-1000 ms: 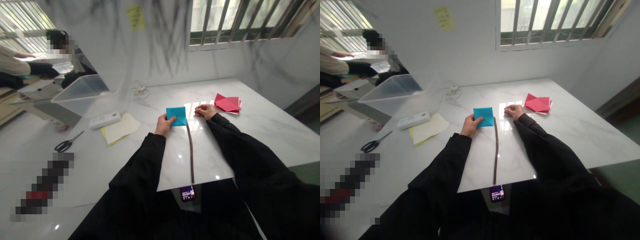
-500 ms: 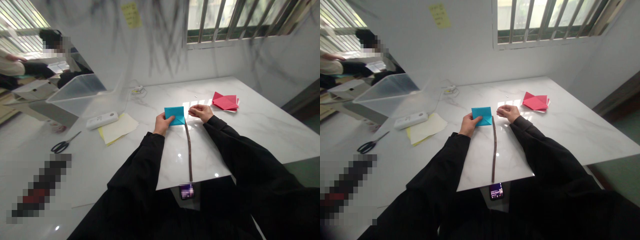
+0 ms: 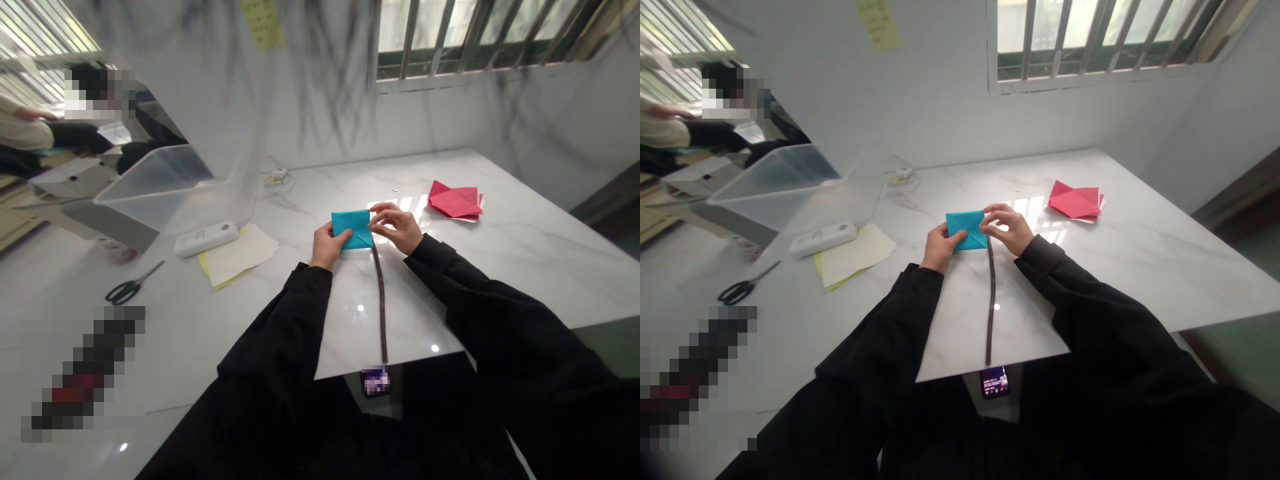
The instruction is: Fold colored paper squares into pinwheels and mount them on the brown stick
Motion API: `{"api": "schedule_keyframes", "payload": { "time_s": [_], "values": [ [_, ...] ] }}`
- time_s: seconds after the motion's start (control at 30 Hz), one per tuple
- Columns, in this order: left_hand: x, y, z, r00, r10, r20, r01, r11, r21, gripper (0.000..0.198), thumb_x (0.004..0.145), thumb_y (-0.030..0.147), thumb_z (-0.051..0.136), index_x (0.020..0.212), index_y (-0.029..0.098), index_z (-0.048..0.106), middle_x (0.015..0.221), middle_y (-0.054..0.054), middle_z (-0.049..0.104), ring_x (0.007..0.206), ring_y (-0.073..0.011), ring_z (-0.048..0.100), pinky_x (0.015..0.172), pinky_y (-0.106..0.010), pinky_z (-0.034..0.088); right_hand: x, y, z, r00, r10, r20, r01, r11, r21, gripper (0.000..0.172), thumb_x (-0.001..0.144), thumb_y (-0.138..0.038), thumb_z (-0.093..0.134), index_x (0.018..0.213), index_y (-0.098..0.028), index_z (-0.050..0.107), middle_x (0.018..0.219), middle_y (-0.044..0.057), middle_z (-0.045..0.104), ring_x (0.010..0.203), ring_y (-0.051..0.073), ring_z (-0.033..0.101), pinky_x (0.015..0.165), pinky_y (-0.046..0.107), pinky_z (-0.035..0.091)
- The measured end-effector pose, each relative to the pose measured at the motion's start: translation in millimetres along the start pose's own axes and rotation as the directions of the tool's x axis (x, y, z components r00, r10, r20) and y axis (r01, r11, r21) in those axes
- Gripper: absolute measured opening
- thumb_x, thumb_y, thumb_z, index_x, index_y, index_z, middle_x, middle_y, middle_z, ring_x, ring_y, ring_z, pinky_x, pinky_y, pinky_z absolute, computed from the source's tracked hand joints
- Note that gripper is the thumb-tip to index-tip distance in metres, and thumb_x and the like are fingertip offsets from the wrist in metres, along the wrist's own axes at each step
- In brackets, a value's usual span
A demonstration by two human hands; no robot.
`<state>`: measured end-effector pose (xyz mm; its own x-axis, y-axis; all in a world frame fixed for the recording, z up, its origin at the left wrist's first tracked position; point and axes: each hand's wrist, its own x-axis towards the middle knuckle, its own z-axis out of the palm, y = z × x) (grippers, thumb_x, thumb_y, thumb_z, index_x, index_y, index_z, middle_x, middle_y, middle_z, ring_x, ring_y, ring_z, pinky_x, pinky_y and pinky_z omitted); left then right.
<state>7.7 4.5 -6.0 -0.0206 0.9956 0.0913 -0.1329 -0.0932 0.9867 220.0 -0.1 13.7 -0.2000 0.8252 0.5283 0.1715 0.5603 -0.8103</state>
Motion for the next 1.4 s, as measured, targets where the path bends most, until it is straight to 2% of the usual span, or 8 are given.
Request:
{"api": "schedule_keyframes", "payload": {
  "time_s": [0.17,0.27,0.37,0.5,0.67,0.83,1.07,1.4],
  "values": [
    [-1.5,0.1,-1.7,1.0,-0.012,0.022,0.011,1.0,0.013,0.048,0.059,0.039,0.09,0.095,0.011,0.077,0.088,-0.008,0.078,0.078,-0.021,0.069,0.08,-0.036,0.057,-4.4,4.9,6.6,0.998,-0.029,0.053,0.036,0.989,-0.141,0.02,0.086,-0.045,0.077,0.088,-0.025,0.079,0.123,0.01,0.066,0.112,0.026,0.063,0.089,0.042,0.056],
    [-3.1,1.4,-1.7,0.999,-0.013,0.039,0.012,1.0,0.027,0.044,0.059,0.04,0.09,0.091,0.012,0.077,0.085,-0.007,0.077,0.077,-0.0211,0.069,0.079,-0.036,0.057,-4.6,8.9,6.7,0.999,-0.031,0.025,0.035,0.979,-0.199,0.017,0.086,-0.043,0.078,0.089,-0.027,0.08,0.131,0.01,0.064,0.121,0.029,0.06,0.101,0.049,0.052],
    [-4.7,3.5,-0.9,0.999,-0.007,0.045,0.005,0.999,0.033,0.043,0.06,0.04,0.089,0.091,0.012,0.077,0.086,-0.006,0.077,0.076,-0.0207,0.068,0.08,-0.036,0.057,-4.7,12.5,7.6,0.999,-0.051,0.002,0.051,0.975,-0.215,0.013,0.086,-0.041,0.079,0.088,-0.028,0.08,0.137,0.009,0.062,0.129,0.031,0.057,0.114,0.053,0.043],
    [-6.7,6.2,0.5,0.998,-0.002,0.065,-0.001,0.999,0.049,0.044,0.061,0.039,0.089,0.093,0.012,0.078,0.086,-0.006,0.077,0.076,-0.0202,0.068,0.08,-0.036,0.056,-5.9,14.6,12.7,0.999,-0.042,0.024,0.046,0.978,-0.204,0.012,0.086,-0.039,0.078,0.089,-0.027,0.08,0.137,0.009,0.062,0.132,0.031,0.056,0.115,0.052,0.043],
    [-9.0,8.5,1.4,0.995,0.014,0.095,-0.021,0.998,0.063,0.044,0.061,0.041,0.09,0.092,0.012,0.077,0.086,-0.006,0.077,0.077,-0.0204,0.068,0.08,-0.035,0.056,-7.3,14.4,18.6,1.0,-0.024,0.018,0.027,0.976,-0.216,0.012,0.086,-0.04,0.078,0.088,-0.028,0.081,0.128,0.008,0.064,0.124,0.03,0.059,0.111,0.05,0.047],
    [-10.2,10.3,1.5,0.992,0.017,0.123,-0.024,0.998,0.061,0.045,0.062,0.042,0.09,0.094,0.012,0.077,0.089,-0.007,0.078,0.079,-0.0209,0.069,0.081,-0.036,0.057,-8.2,10.7,19.4,1.0,0.001,0.014,0.002,0.974,-0.225,0.015,0.087,-0.041,0.076,0.09,-0.027,0.082,0.12,0.009,0.064,0.11,0.028,0.063,0.092,0.044,0.056],
    [-10.7,12.2,2.3,0.986,-0.005,0.164,0.002,1.0,0.021,0.05,0.061,0.043,0.092,0.097,0.013,0.077,0.091,-0.007,0.078,0.082,-0.0223,0.07,0.084,-0.038,0.058,-8.7,6.3,21.2,0.998,0.06,-0.006,-0.06,0.981,-0.185,0.022,0.085,-0.046,0.076,0.09,-0.025,0.081,0.11,0.008,0.065,0.098,0.023,0.065,0.085,0.041,0.059],
    [-9.6,11.0,2.8,0.973,-0.026,0.227,0.041,0.997,-0.06,0.058,0.059,0.045,0.094,0.105,0.014,0.078,0.094,-0.008,0.079,0.085,-0.0238,0.073,0.087,-0.04,0.059,-10.3,1.4,28.1,0.973,0.227,-0.049,-0.229,0.972,-0.04,0.026,0.083,-0.046,0.075,0.093,-0.022,0.073,0.094,0.003,0.073,0.087,0.02,0.067,0.072,0.031,0.058]
  ]
}}
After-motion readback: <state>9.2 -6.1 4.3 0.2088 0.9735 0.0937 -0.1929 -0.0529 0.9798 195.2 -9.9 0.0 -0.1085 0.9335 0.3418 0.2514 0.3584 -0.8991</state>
